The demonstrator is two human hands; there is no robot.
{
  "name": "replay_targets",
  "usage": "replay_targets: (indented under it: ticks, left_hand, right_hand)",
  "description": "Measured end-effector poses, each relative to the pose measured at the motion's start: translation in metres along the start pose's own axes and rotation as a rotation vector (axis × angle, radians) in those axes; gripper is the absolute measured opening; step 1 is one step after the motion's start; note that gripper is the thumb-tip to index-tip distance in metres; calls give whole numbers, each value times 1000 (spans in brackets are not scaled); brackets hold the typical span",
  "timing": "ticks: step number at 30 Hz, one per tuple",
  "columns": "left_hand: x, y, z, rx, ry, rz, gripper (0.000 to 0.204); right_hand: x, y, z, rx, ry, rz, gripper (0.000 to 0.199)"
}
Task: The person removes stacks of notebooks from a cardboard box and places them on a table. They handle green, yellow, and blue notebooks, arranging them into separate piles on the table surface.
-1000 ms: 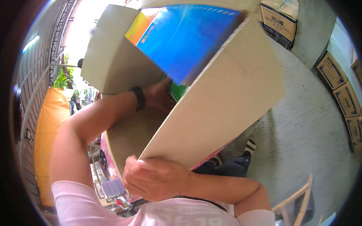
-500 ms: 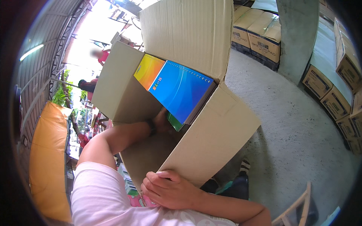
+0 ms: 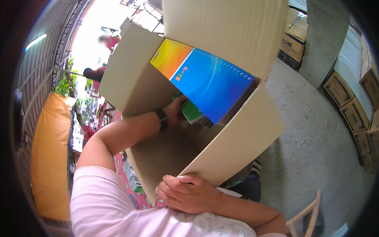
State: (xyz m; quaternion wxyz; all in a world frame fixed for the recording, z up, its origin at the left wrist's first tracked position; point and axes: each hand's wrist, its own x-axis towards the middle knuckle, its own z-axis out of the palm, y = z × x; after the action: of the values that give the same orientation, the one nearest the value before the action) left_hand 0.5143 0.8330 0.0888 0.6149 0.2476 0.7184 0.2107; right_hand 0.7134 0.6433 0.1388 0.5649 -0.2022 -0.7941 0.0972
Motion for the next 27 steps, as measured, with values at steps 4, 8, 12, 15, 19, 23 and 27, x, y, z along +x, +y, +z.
replay_targets:
  ticks: [4,8,12,15,19,23,27]
  left_hand:
    - [-7,13,8,15,-18,-21,56]
    - [-5,8,9,-126,-118,-31,52]
    - [21,-11,-7,-165,-178,64,50]
    - [17,4,-8,-56,-8,17,44]
    - [-27,24,-5,-44,-44,24,32]
    - [-121,62,-19,-112,-163,202,22]
    - [-209,64,-67,-336,-276,657,19]
  right_hand:
    - [1,1,0,-18,32,18,21]
    - [2,1,-1,-2,40,33,20]
    - [3,-2,0,22,51,37,19]
    - [-1,-4,4,27,72,55,19]
    - [0,-7,4,29,55,70,20]
    - [6,-11,-2,21,27,80,21]
    - [17,-18,-12,9,-55,141,19]
